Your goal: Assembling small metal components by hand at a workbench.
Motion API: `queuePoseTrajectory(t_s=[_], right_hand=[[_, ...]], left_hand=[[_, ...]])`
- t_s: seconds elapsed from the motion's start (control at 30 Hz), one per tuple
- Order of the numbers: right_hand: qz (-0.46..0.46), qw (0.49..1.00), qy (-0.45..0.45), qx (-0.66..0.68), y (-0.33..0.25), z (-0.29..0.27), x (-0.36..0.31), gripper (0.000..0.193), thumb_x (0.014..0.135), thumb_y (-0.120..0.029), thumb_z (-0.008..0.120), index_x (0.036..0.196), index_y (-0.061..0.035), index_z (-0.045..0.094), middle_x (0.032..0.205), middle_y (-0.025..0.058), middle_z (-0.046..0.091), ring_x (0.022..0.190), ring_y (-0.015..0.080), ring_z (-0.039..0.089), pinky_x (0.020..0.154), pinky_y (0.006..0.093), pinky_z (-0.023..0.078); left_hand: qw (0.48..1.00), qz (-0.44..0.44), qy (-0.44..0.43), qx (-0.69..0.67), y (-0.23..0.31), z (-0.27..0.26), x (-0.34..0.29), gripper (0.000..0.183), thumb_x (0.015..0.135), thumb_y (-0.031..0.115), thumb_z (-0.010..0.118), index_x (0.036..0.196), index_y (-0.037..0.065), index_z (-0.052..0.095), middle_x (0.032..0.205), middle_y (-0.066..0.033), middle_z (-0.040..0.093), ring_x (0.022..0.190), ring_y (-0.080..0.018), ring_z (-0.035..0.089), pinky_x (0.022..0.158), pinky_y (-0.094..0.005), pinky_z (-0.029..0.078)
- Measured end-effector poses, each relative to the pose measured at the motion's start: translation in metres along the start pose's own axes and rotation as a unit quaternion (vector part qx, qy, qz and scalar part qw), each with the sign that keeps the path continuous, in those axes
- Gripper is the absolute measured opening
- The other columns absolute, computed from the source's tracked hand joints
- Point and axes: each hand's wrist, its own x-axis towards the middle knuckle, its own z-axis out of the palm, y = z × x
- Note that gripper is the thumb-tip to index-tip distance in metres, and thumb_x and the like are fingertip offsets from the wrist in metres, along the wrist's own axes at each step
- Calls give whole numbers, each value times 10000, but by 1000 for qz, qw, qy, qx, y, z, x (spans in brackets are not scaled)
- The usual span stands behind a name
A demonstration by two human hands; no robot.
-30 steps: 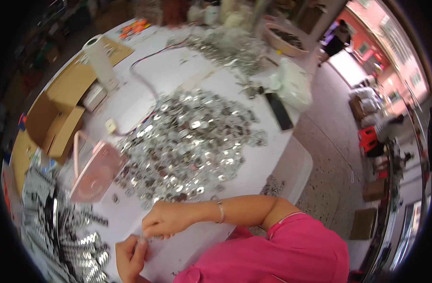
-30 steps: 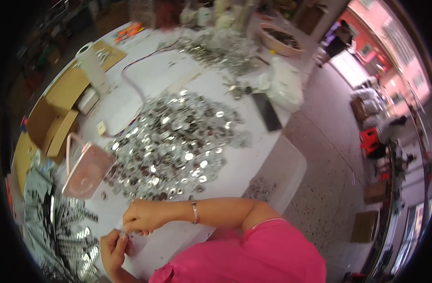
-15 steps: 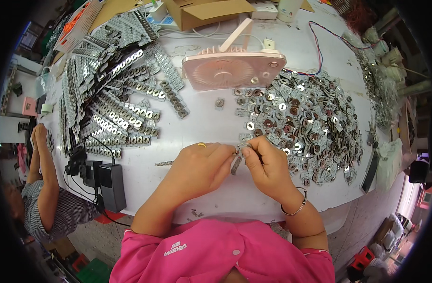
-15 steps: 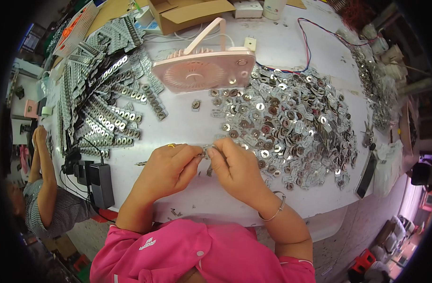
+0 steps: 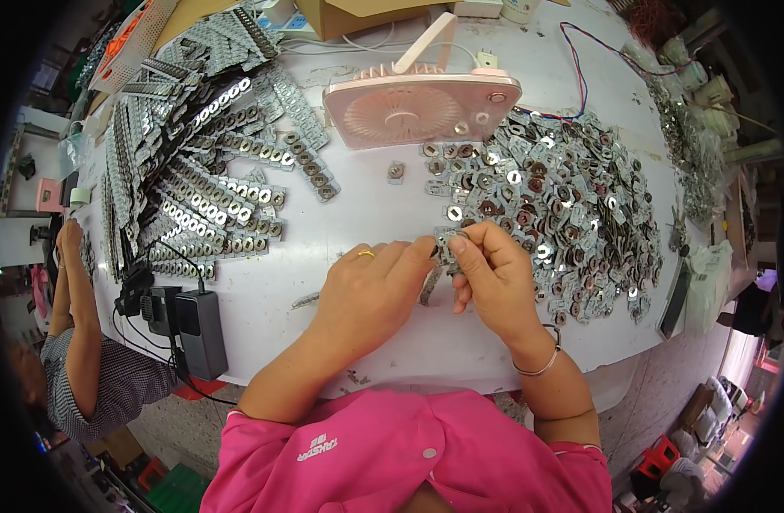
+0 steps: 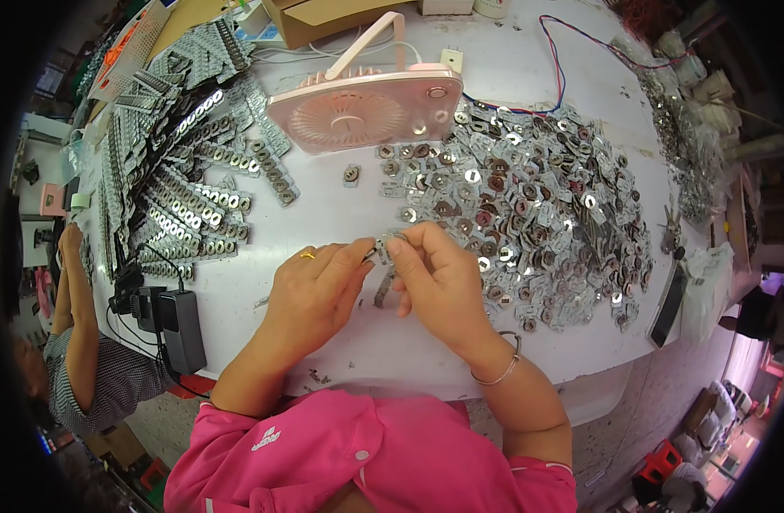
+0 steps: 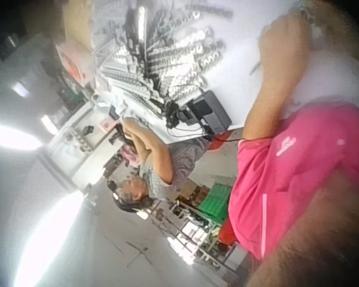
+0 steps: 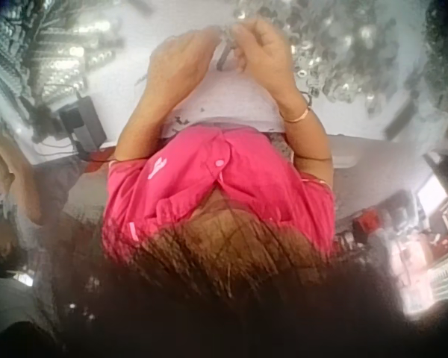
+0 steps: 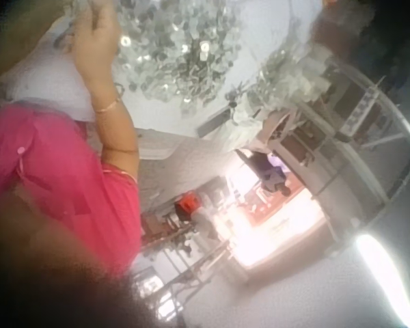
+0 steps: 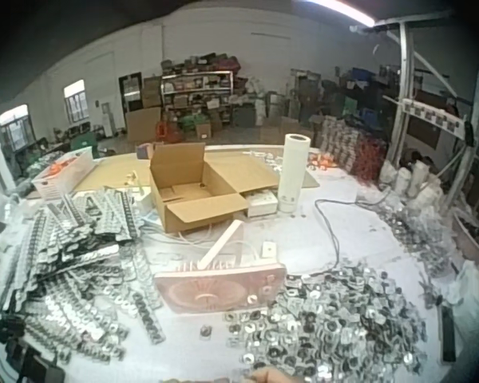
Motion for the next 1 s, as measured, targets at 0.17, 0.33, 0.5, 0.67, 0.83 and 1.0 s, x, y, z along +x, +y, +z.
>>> queuePoseTrajectory(t_s=[0.17, 0.33, 0.5, 0.67, 0.83, 1.0], right_hand=[[-115, 973, 50, -196, -5, -16, 7, 156, 921, -138, 693, 946, 10, 651, 759, 63, 689, 585, 59, 595, 522, 240, 486], [-168, 962, 6, -214, -6, -19, 6, 153, 886, -116, 719, 977, 7, 725, 743, 70, 709, 623, 72, 631, 574, 228, 500], [-11, 977, -139, -164, -18, -22, 4, 174, 904, -172, 705, 953, -11, 750, 706, 51, 689, 620, 75, 634, 548, 229, 494], [21, 970, -205, -128, -10, -18, 3, 220, 968, -223, 632, 976, -11, 690, 694, 29, 650, 603, 45, 601, 517, 200, 466], [98, 980, -174, 4, -12, -14, 2, 214, 994, -223, 593, 1009, -12, 626, 701, 1, 602, 599, 47, 578, 513, 207, 456], [-90, 986, -56, -129, 1, -7, 0, 184, 988, -193, 593, 935, -18, 603, 682, -12, 588, 581, 54, 532, 519, 230, 425]], left_hand=[[999, -29, -13, -43, -6, -2, 1, 391, 841, 25, 653, 1229, 49, 606, 765, -92, 641, 685, -291, 621, 622, -382, 494], [984, -97, -120, -93, -9, -20, 1, 330, 899, 69, 627, 1227, 49, 608, 781, -113, 672, 681, -298, 643, 626, -370, 504], [934, -181, -217, -219, -17, -26, -2, 159, 938, 171, 634, 1029, 41, 654, 704, -112, 669, 596, -236, 642, 560, -335, 487], [877, -217, -257, -342, -24, -30, 0, 197, 921, 214, 657, 864, 25, 658, 661, -119, 642, 546, -271, 602, 556, -338, 478], [894, -182, -188, -365, -17, -32, 3, 124, 910, 162, 662, 935, 41, 663, 755, -106, 657, 618, -241, 620, 578, -319, 488], [983, -44, -54, -168, -9, -17, 3, 130, 874, 53, 652, 1003, 42, 647, 803, -70, 653, 649, -210, 638, 572, -318, 492]])
